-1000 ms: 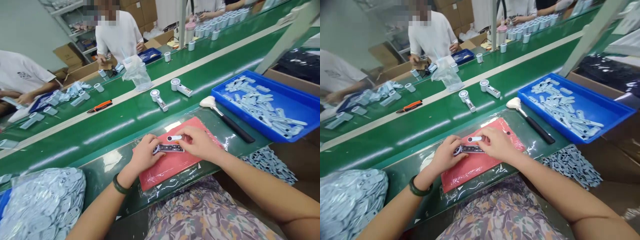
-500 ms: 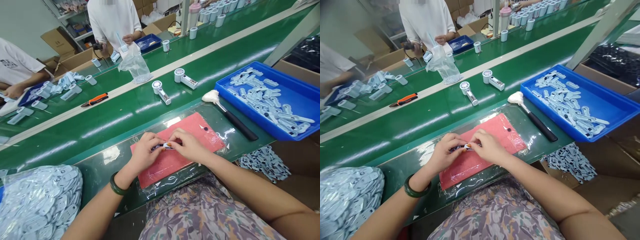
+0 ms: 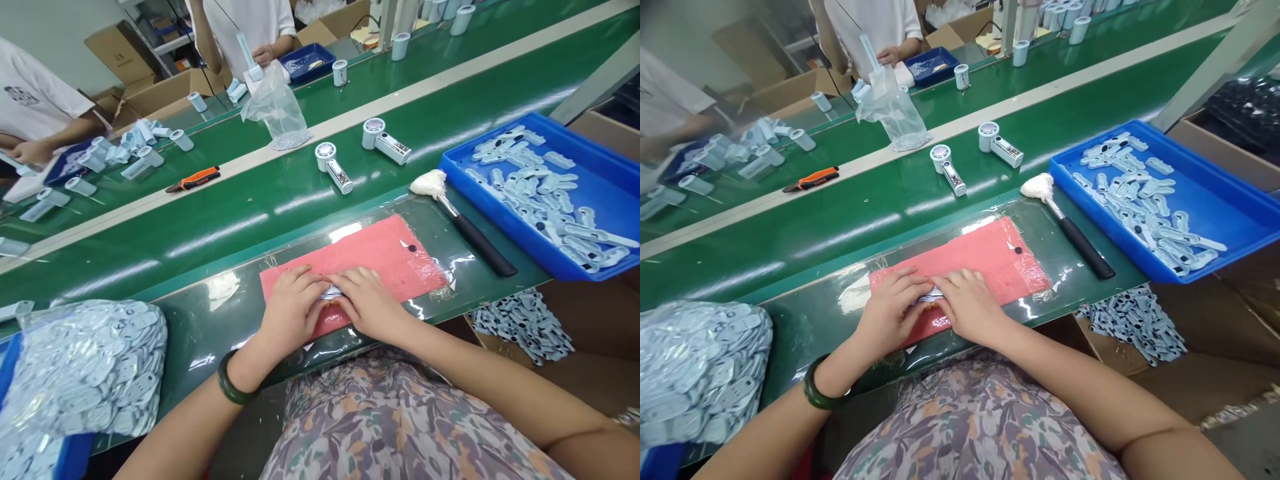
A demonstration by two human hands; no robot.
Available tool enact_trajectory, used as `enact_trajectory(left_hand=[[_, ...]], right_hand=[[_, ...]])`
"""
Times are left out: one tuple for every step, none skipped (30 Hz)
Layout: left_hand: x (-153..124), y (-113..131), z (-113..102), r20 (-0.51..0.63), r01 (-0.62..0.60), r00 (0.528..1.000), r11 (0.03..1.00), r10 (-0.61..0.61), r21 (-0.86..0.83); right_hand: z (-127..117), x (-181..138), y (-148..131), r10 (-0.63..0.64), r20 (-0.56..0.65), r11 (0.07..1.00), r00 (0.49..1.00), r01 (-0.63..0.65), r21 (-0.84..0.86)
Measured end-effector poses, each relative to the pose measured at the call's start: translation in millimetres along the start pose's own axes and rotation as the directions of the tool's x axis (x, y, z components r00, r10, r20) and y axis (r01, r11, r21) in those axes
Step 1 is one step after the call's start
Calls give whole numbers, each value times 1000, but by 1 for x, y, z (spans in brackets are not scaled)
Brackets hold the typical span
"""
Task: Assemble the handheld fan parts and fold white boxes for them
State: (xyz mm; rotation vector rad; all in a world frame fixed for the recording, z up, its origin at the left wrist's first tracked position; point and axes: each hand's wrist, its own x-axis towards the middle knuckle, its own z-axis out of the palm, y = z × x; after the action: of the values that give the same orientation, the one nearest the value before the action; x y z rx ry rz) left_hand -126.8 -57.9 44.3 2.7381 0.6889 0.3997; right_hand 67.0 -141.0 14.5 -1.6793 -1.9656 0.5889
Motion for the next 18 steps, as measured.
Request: enact_trajectory(left_hand=[[2, -1, -1, 17, -15, 1000, 1000, 15, -13], [3, -2, -3, 38, -30, 999, 999, 31, -23], [4, -3, -4, 55, -40, 998, 999, 41, -25], [5, -4, -5, 64, -42, 997, 999, 43, -15], [5, -4, -6, 67, -37, 997, 999, 37, 4], [4, -3, -6, 64, -30, 998, 999, 29, 26], [3, -2, -5, 60, -23, 998, 999, 21, 47], [2, -1, -5, 61, -20, 998, 998, 16, 66], [1, 1, -4, 64, -20, 998, 996, 14, 86], [1, 4, -5, 74, -25, 997, 993, 17, 113], [1, 6, -5, 85, -36, 996, 988, 23, 153], [2, 7, -7, 93, -53, 995, 978, 35, 202], [4, 7, -10, 106, -78, 993, 964, 52, 253], [8, 4, -13, 126, -110, 989, 948, 75, 300], [14, -1, -18, 153, -150, 983, 930, 103, 335], [23, -9, -24, 180, -196, 974, 911, 138, 362], [34, -19, -32, 199, -236, 965, 889, 168, 393], [48, -32, -40, 208, -264, 960, 859, 189, 438]], right_hand=[[0, 1, 1, -11, 9, 1000, 1000, 11, 5], [-1, 2, 3, -30, 22, 999, 999, 30, 15], [-2, 3, 4, -52, 31, 998, 998, 51, 23], [-3, 3, 5, -71, 34, 997, 997, 70, 24], [-3, 3, 6, -83, 31, 996, 996, 83, 15], [-2, 3, 6, -88, 24, 996, 996, 88, -2], [-1, 3, 6, -86, 13, 996, 996, 87, -24], [1, 3, 6, -81, 0, 996, 997, 81, -43], [2, 3, 5, -75, -8, 996, 997, 74, -53], [3, 3, 4, -72, -11, 996, 997, 72, -50], [3, 3, 3, -74, -10, 997, 997, 74, -30], [2, 2, 4, -81, -9, 997, 997, 81, 6], [0, 2, 5, -90, -13, 995, 996, 91, 49], [-4, 0, 8, -99, -28, 991, 995, 102, 89], [-10, -1, 14, -104, -57, 987, 993, 110, 113], [-18, -3, 21, -99, -105, 987, 990, 111, 113], [-27, -6, 32, -84, -166, 991, 983, 99, 87], [-39, -9, 44, -61, -235, 997, 970, 72, 39]])
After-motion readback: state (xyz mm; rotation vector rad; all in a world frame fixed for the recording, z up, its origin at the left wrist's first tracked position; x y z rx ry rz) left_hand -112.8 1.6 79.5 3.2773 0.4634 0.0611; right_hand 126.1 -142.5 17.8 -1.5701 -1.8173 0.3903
